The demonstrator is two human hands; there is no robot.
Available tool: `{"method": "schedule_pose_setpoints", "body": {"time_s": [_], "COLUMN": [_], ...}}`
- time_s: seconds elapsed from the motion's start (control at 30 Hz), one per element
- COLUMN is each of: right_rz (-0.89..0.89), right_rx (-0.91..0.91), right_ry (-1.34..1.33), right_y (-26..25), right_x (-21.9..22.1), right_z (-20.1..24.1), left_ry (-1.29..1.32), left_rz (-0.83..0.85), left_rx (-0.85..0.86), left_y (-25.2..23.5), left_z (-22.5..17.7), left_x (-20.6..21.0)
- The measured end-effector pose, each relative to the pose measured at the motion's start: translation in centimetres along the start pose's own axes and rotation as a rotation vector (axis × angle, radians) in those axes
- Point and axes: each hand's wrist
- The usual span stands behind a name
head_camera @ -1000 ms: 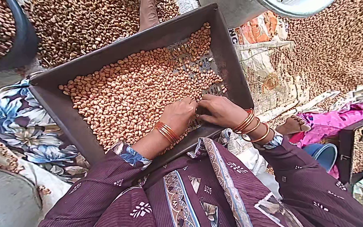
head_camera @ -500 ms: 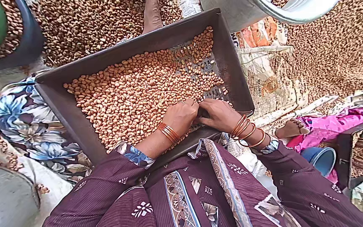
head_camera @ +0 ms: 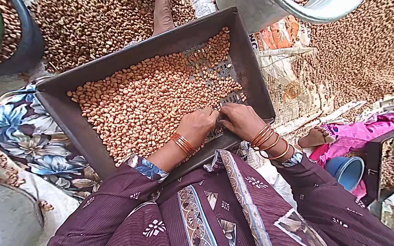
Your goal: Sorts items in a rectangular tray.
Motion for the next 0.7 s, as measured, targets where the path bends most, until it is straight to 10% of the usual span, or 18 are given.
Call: {"method": "schedule_pose_setpoints", "body": {"time_s": [0.37,0.7], "right_rz": [0.354,-0.084], "right_rx": [0.032,-0.163], "right_ry": [-0.148,0.057], "right_y": [-2.2,-5.1], "right_x": [-3.9,-3.6], "right_z": [-1.3,-1.2], "left_ry": [-0.163,-0.176], "left_rz": [-0.103,-0.215], "left_rx": [0.180,0.196], "left_y": [0.2,0.4], "left_z": [-0.9,-0.4], "left_x": [1.0,1.8]}}
Point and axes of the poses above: each hand's wrist, its own y-axis away from the middle knuckle, its own x-axis out of the palm, z = x × y, and after that the axes turned 15 degrees about -y, right-handed
